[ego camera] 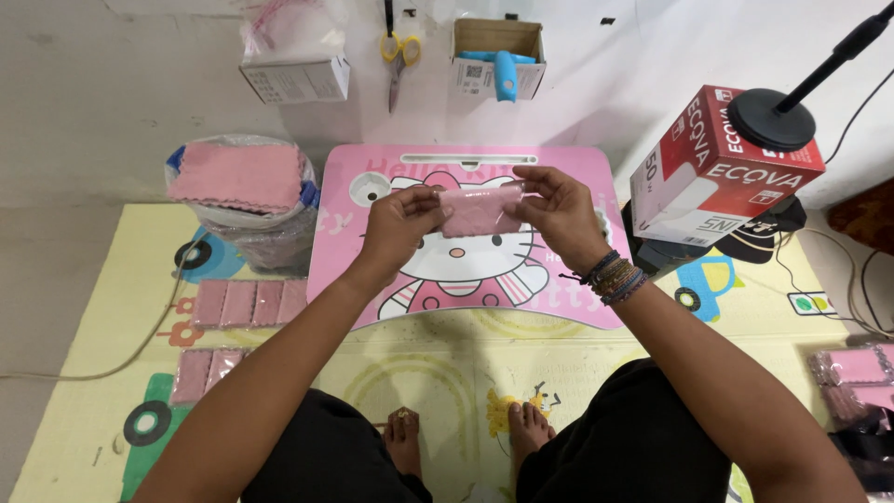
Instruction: The person uses a lint roller to remove debris from small pieces of pink fabric before placing them into individual plastic sleeves.
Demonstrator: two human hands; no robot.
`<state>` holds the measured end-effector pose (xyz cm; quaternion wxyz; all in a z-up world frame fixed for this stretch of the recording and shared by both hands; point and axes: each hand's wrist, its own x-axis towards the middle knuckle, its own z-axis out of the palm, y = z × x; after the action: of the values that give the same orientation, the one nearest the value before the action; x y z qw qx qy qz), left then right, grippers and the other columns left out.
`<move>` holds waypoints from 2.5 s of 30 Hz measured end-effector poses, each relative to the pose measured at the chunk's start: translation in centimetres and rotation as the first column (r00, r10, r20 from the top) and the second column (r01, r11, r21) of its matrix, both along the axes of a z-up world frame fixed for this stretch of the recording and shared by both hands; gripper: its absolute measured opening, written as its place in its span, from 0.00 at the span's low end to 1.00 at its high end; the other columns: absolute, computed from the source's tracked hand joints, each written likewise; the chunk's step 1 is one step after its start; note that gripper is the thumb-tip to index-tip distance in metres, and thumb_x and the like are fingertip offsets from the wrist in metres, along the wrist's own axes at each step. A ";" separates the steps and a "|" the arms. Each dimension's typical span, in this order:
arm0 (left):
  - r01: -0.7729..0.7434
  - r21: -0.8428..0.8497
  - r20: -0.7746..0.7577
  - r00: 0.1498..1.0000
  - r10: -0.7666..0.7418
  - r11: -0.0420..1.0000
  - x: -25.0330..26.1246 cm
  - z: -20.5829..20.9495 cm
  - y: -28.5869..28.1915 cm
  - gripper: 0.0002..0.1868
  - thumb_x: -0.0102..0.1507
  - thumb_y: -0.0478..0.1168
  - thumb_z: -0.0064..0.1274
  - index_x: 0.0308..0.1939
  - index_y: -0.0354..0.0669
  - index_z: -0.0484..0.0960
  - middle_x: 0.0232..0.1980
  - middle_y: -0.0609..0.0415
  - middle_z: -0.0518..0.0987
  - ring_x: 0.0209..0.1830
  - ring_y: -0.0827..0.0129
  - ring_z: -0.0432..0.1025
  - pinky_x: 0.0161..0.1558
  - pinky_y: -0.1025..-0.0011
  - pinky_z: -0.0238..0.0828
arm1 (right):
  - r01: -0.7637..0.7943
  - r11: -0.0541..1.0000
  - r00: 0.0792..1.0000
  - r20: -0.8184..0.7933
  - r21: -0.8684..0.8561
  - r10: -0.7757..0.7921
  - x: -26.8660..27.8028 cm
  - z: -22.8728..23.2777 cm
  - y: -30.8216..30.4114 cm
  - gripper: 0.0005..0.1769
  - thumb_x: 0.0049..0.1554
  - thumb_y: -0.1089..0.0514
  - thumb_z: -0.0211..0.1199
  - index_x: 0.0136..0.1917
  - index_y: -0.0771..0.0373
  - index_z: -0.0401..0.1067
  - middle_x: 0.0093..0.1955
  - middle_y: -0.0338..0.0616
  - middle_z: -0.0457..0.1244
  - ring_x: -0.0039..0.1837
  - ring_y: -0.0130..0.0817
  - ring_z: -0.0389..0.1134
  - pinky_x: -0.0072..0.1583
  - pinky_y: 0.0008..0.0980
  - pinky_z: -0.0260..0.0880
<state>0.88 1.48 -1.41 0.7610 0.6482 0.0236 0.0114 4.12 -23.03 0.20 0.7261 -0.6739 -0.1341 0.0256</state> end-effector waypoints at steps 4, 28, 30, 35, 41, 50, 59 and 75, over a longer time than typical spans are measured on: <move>-0.015 0.048 0.070 0.997 0.011 0.999 0.7 -0.5 1.7 0.18 0.58 0.30 0.64 0.52 0.33 0.83 0.43 0.48 0.82 0.42 0.70 0.79 0.44 0.72 0.83 | 0.019 1.000 1.000 -0.019 0.023 -0.018 0.2 -0.2 0.5 0.24 0.59 0.68 0.66 0.68 0.71 0.67 0.56 0.55 0.69 0.54 0.36 0.74 0.54 0.35 0.80; -0.884 -0.030 -0.238 0.459 0.856 0.466 -21.4 -16.5 26.6 0.13 0.58 0.30 0.65 0.47 0.35 0.83 0.38 0.51 0.83 0.37 0.70 0.76 0.40 0.75 0.81 | -0.330 0.209 0.873 -0.214 -0.921 0.438 -2.5 -4.9 7.5 0.42 0.54 0.49 0.63 0.79 0.53 0.55 0.74 0.48 0.60 0.65 0.56 0.67 0.57 0.54 0.72; -0.909 -0.014 -0.382 0.389 0.838 0.416 -22.8 -18.3 26.4 0.18 0.60 0.30 0.63 0.55 0.34 0.81 0.43 0.52 0.81 0.38 0.68 0.76 0.43 0.73 0.83 | -0.303 0.169 0.821 -0.167 -0.938 0.546 -2.7 -5.3 8.0 0.41 0.56 0.45 0.59 0.79 0.58 0.56 0.75 0.53 0.57 0.24 0.46 0.66 0.52 0.52 0.69; -0.941 -0.099 -0.458 0.333 0.824 0.325 -24.8 -23.5 24.9 0.10 0.60 0.27 0.62 0.45 0.37 0.81 0.40 0.51 0.81 0.39 0.66 0.77 0.42 0.71 0.80 | -0.258 0.162 0.749 -0.092 -0.952 0.656 -2.3 -7.7 7.7 0.39 0.56 0.47 0.59 0.78 0.59 0.56 0.73 0.50 0.60 0.53 0.49 0.66 0.58 0.51 0.69; -0.938 -0.150 -0.536 0.343 0.771 0.313 -22.9 -24.4 23.7 0.16 0.58 0.27 0.63 0.49 0.37 0.80 0.40 0.49 0.81 0.37 0.65 0.77 0.42 0.69 0.82 | -0.148 0.162 0.684 0.017 -0.976 0.729 -1.7 -9.2 7.5 0.40 0.56 0.46 0.59 0.78 0.61 0.56 0.75 0.55 0.60 0.70 0.57 0.63 0.61 0.56 0.71; -0.926 -0.229 -0.472 0.375 0.798 0.300 -15.1 -27.3 25.0 0.20 0.59 0.24 0.62 0.54 0.34 0.82 0.34 0.53 0.78 0.33 0.71 0.72 0.37 0.76 0.77 | -0.187 0.292 0.601 0.126 -0.938 0.789 -1.8 -9.5 12.8 0.35 0.59 0.48 0.57 0.76 0.65 0.59 0.77 0.59 0.57 0.72 0.57 0.60 0.68 0.54 0.64; -0.958 -0.044 -0.295 0.283 0.913 0.283 -10.3 -32.3 26.5 0.20 0.56 0.29 0.67 0.52 0.37 0.83 0.34 0.57 0.73 0.31 0.75 0.74 0.32 0.80 0.81 | -0.141 0.550 0.504 0.418 -0.824 0.756 -3.3 -13.9 24.4 0.31 0.60 0.54 0.64 0.73 0.68 0.65 0.70 0.60 0.61 0.73 0.60 0.61 0.70 0.54 0.62; -0.861 0.437 -0.086 0.246 0.966 0.258 -9.8 -37.8 26.5 0.24 0.50 0.36 0.71 0.51 0.44 0.87 0.43 0.50 0.82 0.34 0.71 0.79 0.37 0.75 0.79 | -0.016 0.574 0.549 0.472 -0.819 0.689 -4.3 -16.4 26.6 0.29 0.62 0.49 0.63 0.71 0.65 0.66 0.73 0.53 0.60 0.76 0.53 0.58 0.76 0.53 0.52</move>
<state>-8.92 27.99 -39.16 0.4801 0.6057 0.5291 0.3503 -0.22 3.61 -16.20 0.2350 -0.8002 -0.5500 -0.0439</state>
